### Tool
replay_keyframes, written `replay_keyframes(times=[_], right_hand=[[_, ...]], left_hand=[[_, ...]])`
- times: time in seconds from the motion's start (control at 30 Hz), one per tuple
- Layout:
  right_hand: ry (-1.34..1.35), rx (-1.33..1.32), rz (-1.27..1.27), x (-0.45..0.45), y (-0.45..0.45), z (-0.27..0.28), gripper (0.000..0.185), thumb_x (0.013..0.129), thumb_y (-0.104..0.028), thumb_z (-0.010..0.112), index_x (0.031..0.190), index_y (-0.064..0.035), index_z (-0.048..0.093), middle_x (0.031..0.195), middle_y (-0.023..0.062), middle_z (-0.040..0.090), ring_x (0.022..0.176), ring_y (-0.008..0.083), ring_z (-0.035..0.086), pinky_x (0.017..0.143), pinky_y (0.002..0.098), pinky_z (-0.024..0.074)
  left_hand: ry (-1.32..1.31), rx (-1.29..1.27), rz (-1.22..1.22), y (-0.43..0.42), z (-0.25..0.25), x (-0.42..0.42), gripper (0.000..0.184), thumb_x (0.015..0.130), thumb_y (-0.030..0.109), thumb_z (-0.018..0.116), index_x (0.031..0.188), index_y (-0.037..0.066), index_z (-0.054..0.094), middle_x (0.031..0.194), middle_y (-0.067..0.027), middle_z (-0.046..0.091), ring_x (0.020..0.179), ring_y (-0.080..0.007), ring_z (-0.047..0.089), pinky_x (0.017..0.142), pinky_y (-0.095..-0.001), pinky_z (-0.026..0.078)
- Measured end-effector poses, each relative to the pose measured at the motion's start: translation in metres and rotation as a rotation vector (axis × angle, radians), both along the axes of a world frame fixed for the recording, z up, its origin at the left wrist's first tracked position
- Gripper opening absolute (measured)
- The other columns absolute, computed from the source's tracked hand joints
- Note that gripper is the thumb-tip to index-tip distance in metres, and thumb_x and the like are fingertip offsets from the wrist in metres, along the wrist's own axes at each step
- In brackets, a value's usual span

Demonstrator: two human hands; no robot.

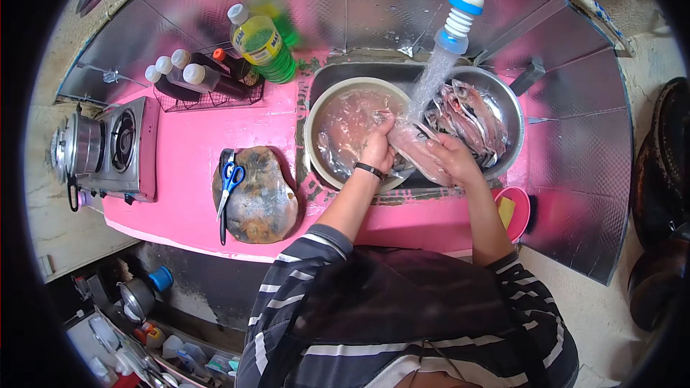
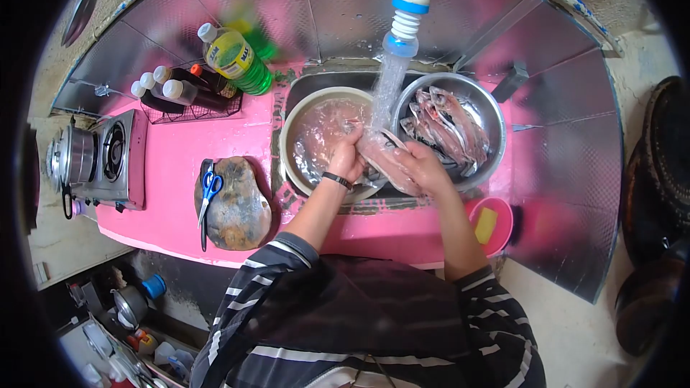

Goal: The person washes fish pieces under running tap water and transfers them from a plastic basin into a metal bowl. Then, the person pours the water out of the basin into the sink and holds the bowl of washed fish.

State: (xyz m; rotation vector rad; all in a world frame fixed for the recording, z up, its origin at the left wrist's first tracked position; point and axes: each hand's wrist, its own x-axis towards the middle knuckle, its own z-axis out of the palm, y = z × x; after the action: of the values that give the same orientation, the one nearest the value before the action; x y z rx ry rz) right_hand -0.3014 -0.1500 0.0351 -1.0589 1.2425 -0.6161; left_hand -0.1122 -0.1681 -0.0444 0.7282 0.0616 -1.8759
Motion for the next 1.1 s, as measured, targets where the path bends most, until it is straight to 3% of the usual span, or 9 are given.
replay_keyframes(times=[0.1, 0.53, 0.63, 0.73, 0.83, 0.93, 0.97, 1.03, 1.1], right_hand=[[-0.004, -0.014, 0.012, -0.002, 0.004, 0.001, 0.025, 0.098, -0.024, 0.059, 0.104, -0.0002, 0.065, 0.081, -0.0015, 0.06, 0.071, 0.0049, 0.05, 0.063, 0.0236, 0.0425], [0.121, -0.174, -0.195, -0.078, -0.021, 0.051, 0.017, 0.096, -0.02, 0.063, 0.103, -0.005, 0.067, 0.083, -0.0062, 0.059, 0.074, 0.004, 0.051, 0.065, 0.0214, 0.0424], [0.429, -0.294, -0.273, -0.13, -0.049, 0.025, 0.022, 0.093, -0.02, 0.062, 0.104, -0.001, 0.066, 0.082, 0.0024, 0.063, 0.072, 0.0134, 0.059, 0.065, 0.0306, 0.0477], [1.534, -0.773, -0.161, -0.146, -0.049, 0.011, 0.024, 0.088, -0.017, 0.064, 0.105, 0.0, 0.066, 0.093, 0.0159, 0.067, 0.085, 0.03, 0.064, 0.078, 0.0418, 0.0503], [1.317, -0.841, -0.195, -0.103, -0.042, 0.022, 0.035, 0.085, -0.018, 0.065, 0.113, 0.0021, 0.064, 0.114, 0.0258, 0.062, 0.103, 0.0426, 0.06, 0.092, 0.0461, 0.0474], [0.782, -0.79, 0.018, -0.02, -0.023, 0.021, 0.036, 0.084, -0.015, 0.068, 0.116, -0.001, 0.063, 0.111, 0.023, 0.063, 0.103, 0.0402, 0.06, 0.091, 0.0459, 0.0475], [0.76, -0.855, 0.174, 0.005, -0.015, 0.001, 0.035, 0.085, -0.018, 0.068, 0.115, -0.0018, 0.063, 0.114, 0.0225, 0.062, 0.106, 0.0397, 0.059, 0.092, 0.0447, 0.0474], [0.633, -0.489, 0.45, 0.061, -0.001, 0.006, 0.04, 0.087, -0.023, 0.067, 0.12, -0.0024, 0.062, 0.121, 0.0231, 0.059, 0.112, 0.04, 0.057, 0.098, 0.0447, 0.0451], [0.502, -0.558, 0.552, 0.097, 0.008, -0.046, 0.053, 0.087, -0.025, 0.065, 0.132, -0.0005, 0.052, 0.128, 0.0257, 0.054, 0.117, 0.0429, 0.054, 0.102, 0.0453, 0.0433]], left_hand=[[-0.121, -0.021, 0.023, 0.001, -0.003, -0.004, 0.017, 0.094, 0.002, 0.052, 0.107, -0.008, 0.057, 0.105, -0.0173, 0.066, 0.094, -0.026, 0.068, 0.082, -0.0384, 0.059], [-0.323, -0.179, -0.302, -0.007, 0.074, -0.003, 0.036, 0.099, 0.016, 0.043, 0.123, -0.006, 0.057, 0.115, -0.017, 0.067, 0.099, -0.025, 0.069, 0.083, -0.0354, 0.057], [-0.505, -0.215, -0.33, -0.014, 0.072, 0.0, 0.038, 0.1, 0.025, 0.048, 0.113, -0.007, 0.064, 0.105, -0.0147, 0.071, 0.097, -0.022, 0.069, 0.079, -0.0314, 0.055], [-1.154, -0.297, -0.506, -0.013, 0.033, 0.032, 0.041, 0.101, 0.032, 0.051, 0.117, -0.003, 0.065, 0.114, -0.0138, 0.069, 0.102, -0.0227, 0.067, 0.081, -0.0317, 0.052], [-1.171, -0.282, -0.168, 0.018, 0.004, 0.055, 0.04, 0.101, 0.034, 0.053, 0.117, 0.0, 0.067, 0.107, -0.0096, 0.071, 0.098, -0.0193, 0.066, 0.079, -0.03, 0.05], [-1.093, -0.169, -0.108, 0.042, 0.011, 0.086, 0.038, 0.101, 0.032, 0.053, 0.11, 0.0, 0.071, 0.098, -0.0049, 0.071, 0.089, -0.0134, 0.064, 0.076, -0.0254, 0.049], [-1.143, -0.133, -0.146, 0.047, 0.009, 0.1, 0.038, 0.101, 0.032, 0.055, 0.109, -0.002, 0.071, 0.094, -0.0044, 0.071, 0.082, -0.0107, 0.063, 0.074, -0.023, 0.048], [-1.115, -0.113, 0.041, 0.053, 0.007, 0.116, 0.038, 0.099, 0.032, 0.059, 0.093, -0.002, 0.075, 0.076, -0.0029, 0.069, 0.075, -0.0067, 0.06, 0.068, -0.0217, 0.045], [-1.007, -0.025, 0.125, 0.056, 0.034, 0.126, 0.036, 0.099, 0.031, 0.06, 0.099, -0.002, 0.073, 0.081, -0.0051, 0.069, 0.072, -0.0072, 0.058, 0.067, -0.0216, 0.044]])
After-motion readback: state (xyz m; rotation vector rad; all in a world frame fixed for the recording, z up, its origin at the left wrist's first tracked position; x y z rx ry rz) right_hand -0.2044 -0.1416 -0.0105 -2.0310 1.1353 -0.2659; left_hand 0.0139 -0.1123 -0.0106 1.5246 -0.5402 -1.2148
